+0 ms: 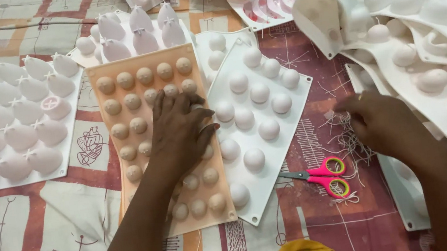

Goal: Preparing silicone candle molds by threading wicks through them.

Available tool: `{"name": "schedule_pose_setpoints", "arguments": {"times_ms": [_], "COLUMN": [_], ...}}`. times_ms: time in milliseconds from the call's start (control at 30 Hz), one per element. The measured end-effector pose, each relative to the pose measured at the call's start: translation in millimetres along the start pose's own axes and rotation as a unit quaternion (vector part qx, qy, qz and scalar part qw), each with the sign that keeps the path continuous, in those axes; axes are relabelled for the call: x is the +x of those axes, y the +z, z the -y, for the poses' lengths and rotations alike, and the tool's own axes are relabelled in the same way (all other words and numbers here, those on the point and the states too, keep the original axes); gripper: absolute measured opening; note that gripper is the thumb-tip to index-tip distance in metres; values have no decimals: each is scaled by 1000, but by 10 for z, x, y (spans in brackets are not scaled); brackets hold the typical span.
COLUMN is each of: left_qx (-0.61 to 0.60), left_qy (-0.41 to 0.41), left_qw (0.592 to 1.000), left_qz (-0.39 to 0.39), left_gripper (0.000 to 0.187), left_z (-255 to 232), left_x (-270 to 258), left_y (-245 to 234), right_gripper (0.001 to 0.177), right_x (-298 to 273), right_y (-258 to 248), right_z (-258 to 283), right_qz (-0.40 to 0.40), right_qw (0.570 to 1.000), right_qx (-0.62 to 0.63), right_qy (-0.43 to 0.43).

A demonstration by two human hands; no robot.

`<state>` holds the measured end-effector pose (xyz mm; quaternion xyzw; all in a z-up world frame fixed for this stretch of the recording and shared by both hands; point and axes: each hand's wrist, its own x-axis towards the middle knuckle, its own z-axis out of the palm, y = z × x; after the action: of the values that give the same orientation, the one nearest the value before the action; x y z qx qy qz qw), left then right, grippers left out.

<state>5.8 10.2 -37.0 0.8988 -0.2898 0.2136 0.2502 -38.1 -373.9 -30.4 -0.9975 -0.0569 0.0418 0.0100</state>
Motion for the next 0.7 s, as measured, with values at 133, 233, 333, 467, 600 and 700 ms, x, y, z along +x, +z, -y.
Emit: {"name": "schedule_pose_setpoints", "arguments": {"times_ms": [133,233,333,467,600,700], "left_qx": [-6,-10,-13,-8,-5,-1], "left_qy": [-7,-12,-9,4,2,-1], "left_qw": [1000,1000,1000,1000,1000,1000], "left_qz": [-4,-7,-12,-11,1,9], "left_gripper": [25,25,25,25,26,26], "left_z": [-26,-16,-1,8,1,9], "left_x": [20,1,3,31,49,58], "left_y": [-1,10,11,-14,-34,-31], "right_gripper": [40,56,72,100,52,48], "right_x": [465,989,1440,1696,2025,2178], "right_y": [-103,-98,-76,-103,94,-307], "right_z": [-52,-268,-350,115,-269,-725], "right_qz": [-236,-348,-310,-174,-229,-249], "right_qw": [969,934,946,982,972,957], "right_qx": [26,-10,81,37,-22,141], "right_qy": [-68,-83,-39,66,46,52]}}
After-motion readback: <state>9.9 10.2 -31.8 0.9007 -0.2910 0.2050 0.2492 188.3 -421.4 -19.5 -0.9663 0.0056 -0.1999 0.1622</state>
